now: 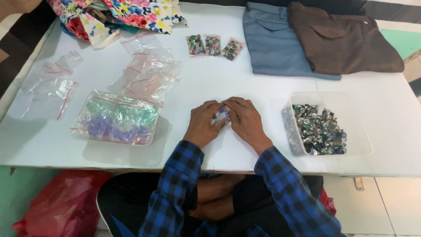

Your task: Sorting small decorative buttons and placing them into plastic zip-lock bags

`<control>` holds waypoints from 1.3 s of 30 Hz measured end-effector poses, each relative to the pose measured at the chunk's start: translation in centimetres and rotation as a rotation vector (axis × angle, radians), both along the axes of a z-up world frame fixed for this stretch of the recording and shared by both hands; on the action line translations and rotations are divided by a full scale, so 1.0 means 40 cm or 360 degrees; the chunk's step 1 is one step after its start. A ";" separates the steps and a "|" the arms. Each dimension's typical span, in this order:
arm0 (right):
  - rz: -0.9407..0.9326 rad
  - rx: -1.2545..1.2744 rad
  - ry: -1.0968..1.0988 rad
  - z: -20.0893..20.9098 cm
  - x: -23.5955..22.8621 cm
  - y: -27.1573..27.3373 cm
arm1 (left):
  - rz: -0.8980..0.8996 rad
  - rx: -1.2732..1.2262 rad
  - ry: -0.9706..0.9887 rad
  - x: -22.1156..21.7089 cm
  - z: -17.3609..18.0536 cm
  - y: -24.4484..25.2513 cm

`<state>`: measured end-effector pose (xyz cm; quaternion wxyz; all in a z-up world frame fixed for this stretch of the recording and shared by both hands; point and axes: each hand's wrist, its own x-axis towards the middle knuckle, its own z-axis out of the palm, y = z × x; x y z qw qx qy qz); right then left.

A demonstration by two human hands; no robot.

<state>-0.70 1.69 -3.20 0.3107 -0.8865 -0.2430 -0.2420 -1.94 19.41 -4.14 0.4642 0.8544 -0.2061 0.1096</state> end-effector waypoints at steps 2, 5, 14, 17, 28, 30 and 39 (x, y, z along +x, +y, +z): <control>0.0012 0.0043 0.0071 -0.001 -0.009 -0.001 | -0.0015 -0.0028 0.0018 -0.005 -0.013 -0.002; 0.0052 0.0143 0.0200 -0.016 -0.025 -0.011 | -0.0037 -0.0097 0.0057 -0.019 -0.019 -0.007; 0.0174 0.0406 0.0477 0.006 -0.062 -0.035 | -0.0033 -0.0241 0.0198 -0.057 -0.029 0.007; 0.0181 0.0421 0.0512 0.019 -0.072 -0.035 | 0.0014 -0.0259 0.0218 -0.069 -0.044 0.023; 0.0298 0.0422 0.0489 0.022 -0.084 -0.042 | -0.0049 -0.0353 0.0235 -0.074 -0.016 0.018; 0.0262 0.0400 0.0510 0.022 -0.086 -0.045 | -0.0037 -0.0395 0.0261 -0.075 -0.022 0.020; 0.0146 0.0437 0.0538 0.020 -0.080 -0.039 | -0.0019 -0.0451 0.0280 -0.075 -0.010 0.020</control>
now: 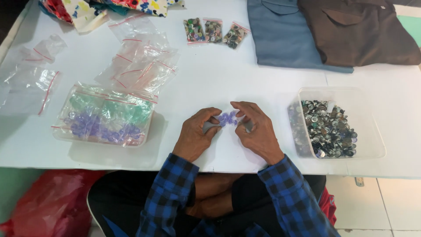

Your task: Sorting small decorative buttons and placing them into plastic zip-lock bags

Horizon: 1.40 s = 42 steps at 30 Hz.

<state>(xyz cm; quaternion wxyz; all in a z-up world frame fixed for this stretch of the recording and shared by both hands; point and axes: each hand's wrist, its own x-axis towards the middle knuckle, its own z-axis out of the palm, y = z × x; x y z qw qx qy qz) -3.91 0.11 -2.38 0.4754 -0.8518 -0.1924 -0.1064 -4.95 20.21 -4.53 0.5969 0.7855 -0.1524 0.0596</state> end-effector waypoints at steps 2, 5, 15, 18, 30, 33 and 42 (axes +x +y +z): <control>-0.0014 -0.0031 -0.0009 0.005 0.001 0.006 | 0.0003 -0.0003 -0.0002 0.002 0.003 0.003; -0.0008 -0.0089 -0.0025 -0.001 0.001 0.007 | 0.0008 0.0034 -0.0049 0.008 -0.017 -0.001; -0.0314 0.0038 0.0180 0.063 -0.018 0.046 | 0.0432 -0.0068 -0.0229 0.008 0.003 0.009; -0.0359 -0.0137 0.0224 0.059 0.005 0.041 | 0.0743 0.0272 -0.0399 0.003 -0.006 0.007; 0.0460 -0.0710 -0.0661 0.185 0.201 0.437 | 0.0867 0.0873 -0.0288 0.060 -0.087 -0.015; 0.0686 -0.0994 -0.0723 0.136 0.287 0.512 | 0.1064 0.0719 -0.0565 0.076 -0.120 -0.022; 0.0555 -0.0927 -0.0867 0.005 0.397 0.528 | 0.0937 0.0613 -0.0496 0.060 -0.135 -0.022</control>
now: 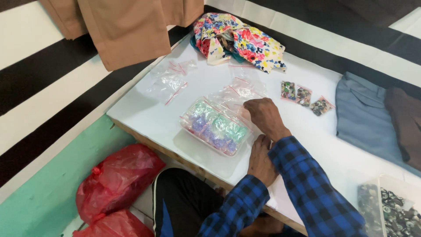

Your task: Sorting small decorative buttons and placing them into plastic zip-lock bags

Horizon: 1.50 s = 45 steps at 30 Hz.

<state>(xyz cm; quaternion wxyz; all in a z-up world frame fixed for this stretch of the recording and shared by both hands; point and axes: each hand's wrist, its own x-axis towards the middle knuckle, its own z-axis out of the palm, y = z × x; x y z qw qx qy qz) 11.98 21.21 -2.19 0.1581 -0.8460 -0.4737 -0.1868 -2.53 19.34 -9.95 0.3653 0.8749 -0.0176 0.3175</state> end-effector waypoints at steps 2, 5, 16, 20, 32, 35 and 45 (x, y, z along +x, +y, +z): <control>-0.0045 0.0058 -0.0054 0.005 0.003 -0.010 | -0.0005 0.0002 0.0063 0.003 -0.008 0.001; -0.0194 0.0171 -0.0073 0.034 0.012 -0.021 | -0.0007 0.0065 0.0131 0.020 -0.024 -0.002; -0.0139 0.0352 0.0407 0.107 -0.034 -0.053 | -0.0042 0.0137 0.0254 0.001 0.028 0.021; -0.0347 0.0772 0.0547 0.134 -0.034 -0.096 | -0.0030 0.0168 0.0208 -0.001 0.041 0.027; -0.0233 0.1952 0.1432 0.137 -0.175 -0.374 | -0.0266 -0.1453 0.0203 0.084 0.191 0.023; -0.0307 0.1940 0.1394 0.133 -0.181 -0.409 | -0.0598 -0.1804 0.0218 0.191 0.186 0.019; -0.0514 0.1844 0.1201 0.049 -0.115 -0.471 | -0.0568 -0.1737 0.0171 0.259 0.147 -0.014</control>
